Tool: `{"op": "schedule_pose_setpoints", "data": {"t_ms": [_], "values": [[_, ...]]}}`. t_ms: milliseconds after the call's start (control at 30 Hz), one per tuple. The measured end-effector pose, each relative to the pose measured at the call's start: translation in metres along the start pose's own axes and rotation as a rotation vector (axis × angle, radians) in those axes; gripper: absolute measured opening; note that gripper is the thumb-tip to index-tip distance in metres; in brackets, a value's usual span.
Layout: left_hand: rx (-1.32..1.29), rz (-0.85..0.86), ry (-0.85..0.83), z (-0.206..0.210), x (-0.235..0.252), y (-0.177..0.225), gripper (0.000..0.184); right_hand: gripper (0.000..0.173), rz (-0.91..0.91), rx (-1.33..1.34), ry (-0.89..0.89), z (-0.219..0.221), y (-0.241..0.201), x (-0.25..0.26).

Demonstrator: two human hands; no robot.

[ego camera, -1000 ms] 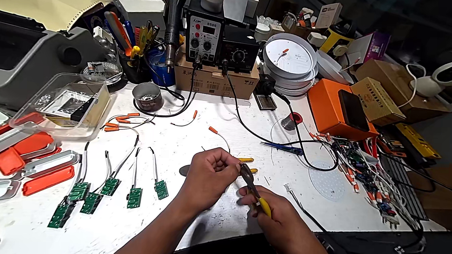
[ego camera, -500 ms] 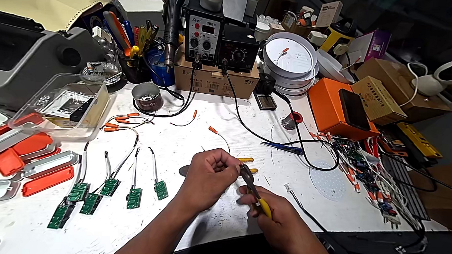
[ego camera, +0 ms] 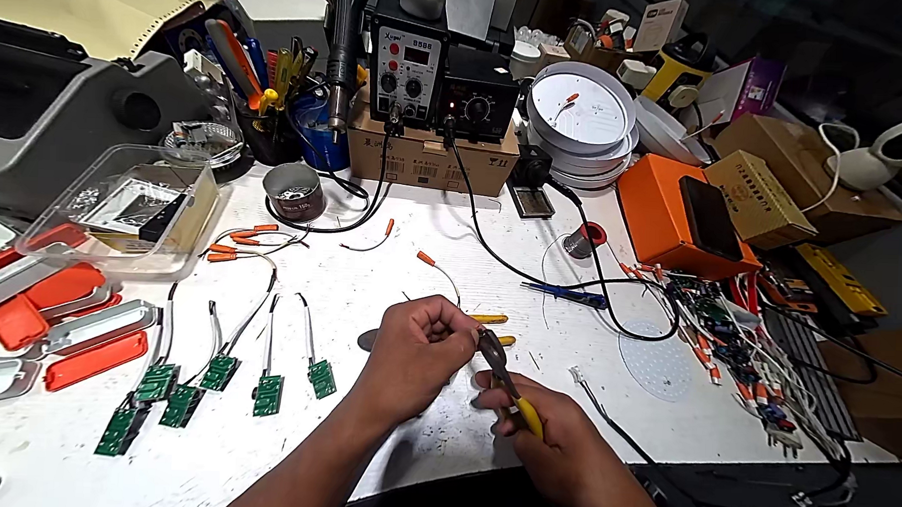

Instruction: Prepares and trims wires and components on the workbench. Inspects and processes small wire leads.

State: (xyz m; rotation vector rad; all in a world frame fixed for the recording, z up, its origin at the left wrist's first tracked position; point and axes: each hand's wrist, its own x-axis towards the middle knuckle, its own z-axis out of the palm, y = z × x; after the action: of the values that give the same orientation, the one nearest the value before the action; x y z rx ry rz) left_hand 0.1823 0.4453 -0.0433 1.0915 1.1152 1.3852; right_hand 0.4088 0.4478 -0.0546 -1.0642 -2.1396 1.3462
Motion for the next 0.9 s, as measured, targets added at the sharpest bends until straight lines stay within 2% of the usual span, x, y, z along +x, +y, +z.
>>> {"op": "schedule_pose_setpoints", "data": {"t_ms": [700, 900], "values": [[0.006, 0.003, 0.008, 0.0002, -0.0001, 0.001, 0.007, 0.031, -0.016, -0.015, 0.064, 0.002, -0.0005, 0.0006], [-0.001, 0.022, -0.009, -0.0005, -0.0004, 0.0, 0.007, 0.034, -0.018, -0.03, 0.099, 0.004, 0.0003, -0.0006]]}}
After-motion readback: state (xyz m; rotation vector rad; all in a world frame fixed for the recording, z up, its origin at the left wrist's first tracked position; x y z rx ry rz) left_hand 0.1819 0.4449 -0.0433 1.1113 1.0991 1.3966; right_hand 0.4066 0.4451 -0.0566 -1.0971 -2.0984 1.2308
